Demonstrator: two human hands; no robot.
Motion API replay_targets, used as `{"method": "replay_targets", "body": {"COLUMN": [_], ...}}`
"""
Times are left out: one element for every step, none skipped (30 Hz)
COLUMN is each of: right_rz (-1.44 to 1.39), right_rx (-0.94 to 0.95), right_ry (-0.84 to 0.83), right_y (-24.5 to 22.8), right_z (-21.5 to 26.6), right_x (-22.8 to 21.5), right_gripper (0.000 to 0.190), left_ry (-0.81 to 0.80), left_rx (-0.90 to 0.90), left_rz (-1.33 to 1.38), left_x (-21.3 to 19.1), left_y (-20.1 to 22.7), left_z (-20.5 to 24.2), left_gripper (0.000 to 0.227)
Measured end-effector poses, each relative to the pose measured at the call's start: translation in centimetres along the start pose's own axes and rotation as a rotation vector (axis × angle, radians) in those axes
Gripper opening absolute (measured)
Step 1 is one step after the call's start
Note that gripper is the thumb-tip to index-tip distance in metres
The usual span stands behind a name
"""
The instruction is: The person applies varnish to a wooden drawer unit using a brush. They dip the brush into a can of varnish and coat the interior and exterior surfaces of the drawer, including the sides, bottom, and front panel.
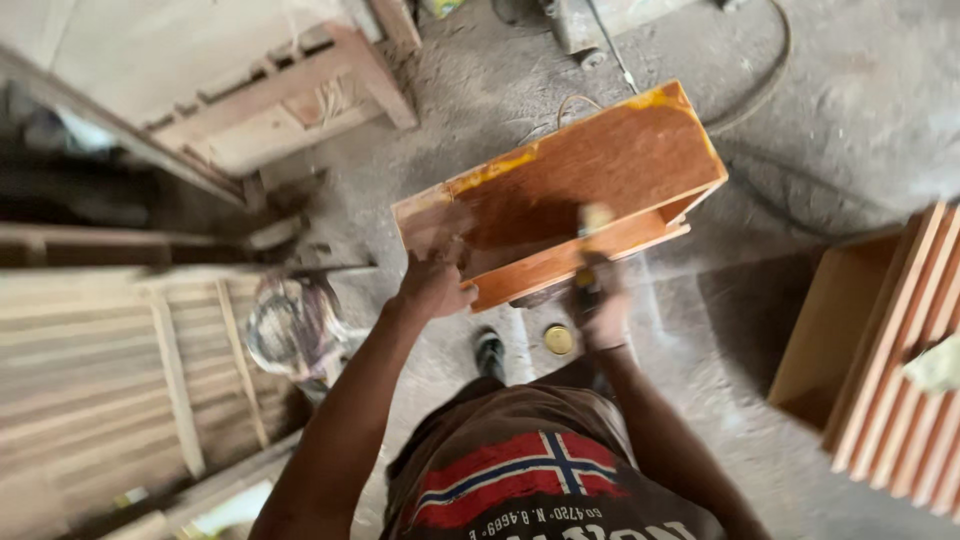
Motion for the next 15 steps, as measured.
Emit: {"method": "replay_targets", "body": {"right_rz": [-0.036,-0.075,-0.061,-0.046,-0.039,-0.211,-0.388,-0.194,0.01,0.097,0.189,0.281,0.427,0.572,0.427], "right_rx": [0.074,0.148,0.165,0.183,0.18,0.319,0.472,0.343,0.212,0.206,0.194,0.181,-0.005,-0.193,-0.225], "right_ry": [-0.004,-0.008,-0.017,-0.026,-0.032,0.009,0.042,0.131,0.219,0.151,0.073,-0.006,-0.098,-0.192,-0.192], "right_y": [-1.1,-2.5,-3.7,-4.8,-5.3,-3.9,-3.2,-4.8,-6.2,-6.8,-7.4,-8.3,-10.9,-13.4,-15.3], "right_z": [1.4,2.4,4.0,5.0,4.2,3.3,3.5,2.3,1.1,0.3,-0.1,0.1,-0.3,0.1,1.0], "right_x": [2.2,3.9,4.8,4.7,4.4,2.9,2.2,-0.2,-1.8,0.0,1.4,3.2,6.7,9.9,11.5], "right_gripper": [0.034,0.027,0.027,0.028,0.029,0.024,0.023,0.025,0.029,0.033,0.038,0.042,0.035,0.029,0.03], "left_ry": [0.085,-0.044,-0.183,-0.325,-0.175,-0.028,0.1,0.137,0.177,0.218,0.229,0.24,0.27,0.268,0.268], "left_rx": [0.075,0.04,0.001,-0.034,0.018,0.073,0.13,0.111,0.102,0.093,0.109,0.125,0.138,0.149,0.149], "left_rz": [-0.07,-0.03,0.019,0.063,0.107,0.151,0.198,0.163,0.13,0.097,0.09,0.083,0.086,0.103,0.122], "left_x": [-0.7,0.6,2.5,4.6,3.4,2.2,1.7,2.2,2.5,2.6,3.4,4.0,4.2,4.5,4.7], "left_y": [0.3,-1.1,-2.2,-3.3,-3.8,-4.3,-4.7,-5.6,-6.7,-8.0,-8.4,-8.8,-8.9,-8.9,-9.2], "left_z": [0.0,-0.5,-0.3,0.3,-0.1,-0.3,0.7,1.5,1.8,2.2,2.9,3.7,3.4,3.2,3.5], "left_gripper": [0.068,0.06,0.053,0.048,0.045,0.042,0.039,0.041,0.044,0.047,0.048,0.05,0.052,0.055,0.058]}}
Point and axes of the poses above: each hand's wrist, its own z-axis away from the middle knuckle, its own x-axis out of the palm, y = z × x, the point moved 10 cm from there along -z, towards the middle knuckle, and after that the axes turned 5 degrees about -y, right-handed, at the moved point
